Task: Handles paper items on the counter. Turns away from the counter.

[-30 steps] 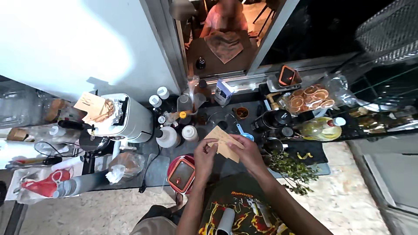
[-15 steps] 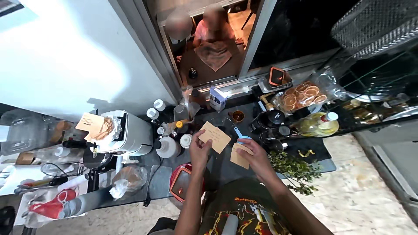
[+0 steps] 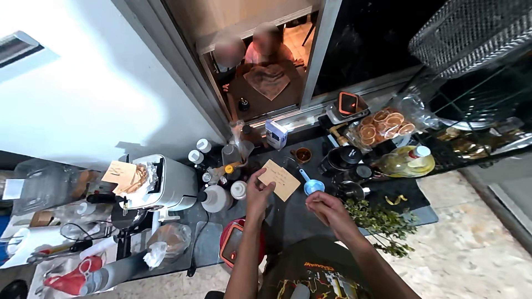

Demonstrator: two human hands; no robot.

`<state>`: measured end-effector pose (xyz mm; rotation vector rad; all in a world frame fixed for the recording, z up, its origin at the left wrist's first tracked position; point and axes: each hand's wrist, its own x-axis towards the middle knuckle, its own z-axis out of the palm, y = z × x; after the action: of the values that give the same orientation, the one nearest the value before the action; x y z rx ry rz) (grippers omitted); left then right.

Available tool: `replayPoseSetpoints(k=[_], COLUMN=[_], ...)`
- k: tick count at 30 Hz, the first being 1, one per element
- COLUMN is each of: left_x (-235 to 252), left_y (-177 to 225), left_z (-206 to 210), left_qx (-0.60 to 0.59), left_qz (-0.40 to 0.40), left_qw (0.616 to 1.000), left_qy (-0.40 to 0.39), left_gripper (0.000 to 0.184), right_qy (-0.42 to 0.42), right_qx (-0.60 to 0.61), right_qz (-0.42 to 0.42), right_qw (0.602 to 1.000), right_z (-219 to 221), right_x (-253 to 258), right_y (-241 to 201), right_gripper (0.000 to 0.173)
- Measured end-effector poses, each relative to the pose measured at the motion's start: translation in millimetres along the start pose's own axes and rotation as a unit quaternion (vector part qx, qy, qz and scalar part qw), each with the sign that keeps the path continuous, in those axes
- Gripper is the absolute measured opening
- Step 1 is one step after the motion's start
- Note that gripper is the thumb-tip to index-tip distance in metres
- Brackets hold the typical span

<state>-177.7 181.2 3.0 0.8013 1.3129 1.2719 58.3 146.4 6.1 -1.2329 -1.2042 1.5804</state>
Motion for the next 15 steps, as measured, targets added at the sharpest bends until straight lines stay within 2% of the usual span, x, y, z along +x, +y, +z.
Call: replayPoseSetpoints(k=[3,7,15], left_x=[-0.5,-3.3,-12.1], left_y=[1.8,5.6,9.6], left_z=[0.0,-0.5,-7.0], left_qx=[-0.013,-0.033,-0.014], left_qz=[-0.004,-0.014,-0.041], left_qw=[1.0,0.999,0.991], left_qy=[-0.018,-0.037,-0.124], left_gripper=[0.058,0.057,0.06], right_qy=[-0.01,0.024,-0.005], right_qx=[0.013,-0.037,-0.055], right_qz=[-0.019,-0.006,0.021], right_qw=[1.0,0.999,0.998], right_z=[-0.8,-1.5,-8.3], right_x=[6.2,18.8,43.2], right_y=[-1.6,-6.3,-18.5], right_gripper=[0.021,0.034,0.031])
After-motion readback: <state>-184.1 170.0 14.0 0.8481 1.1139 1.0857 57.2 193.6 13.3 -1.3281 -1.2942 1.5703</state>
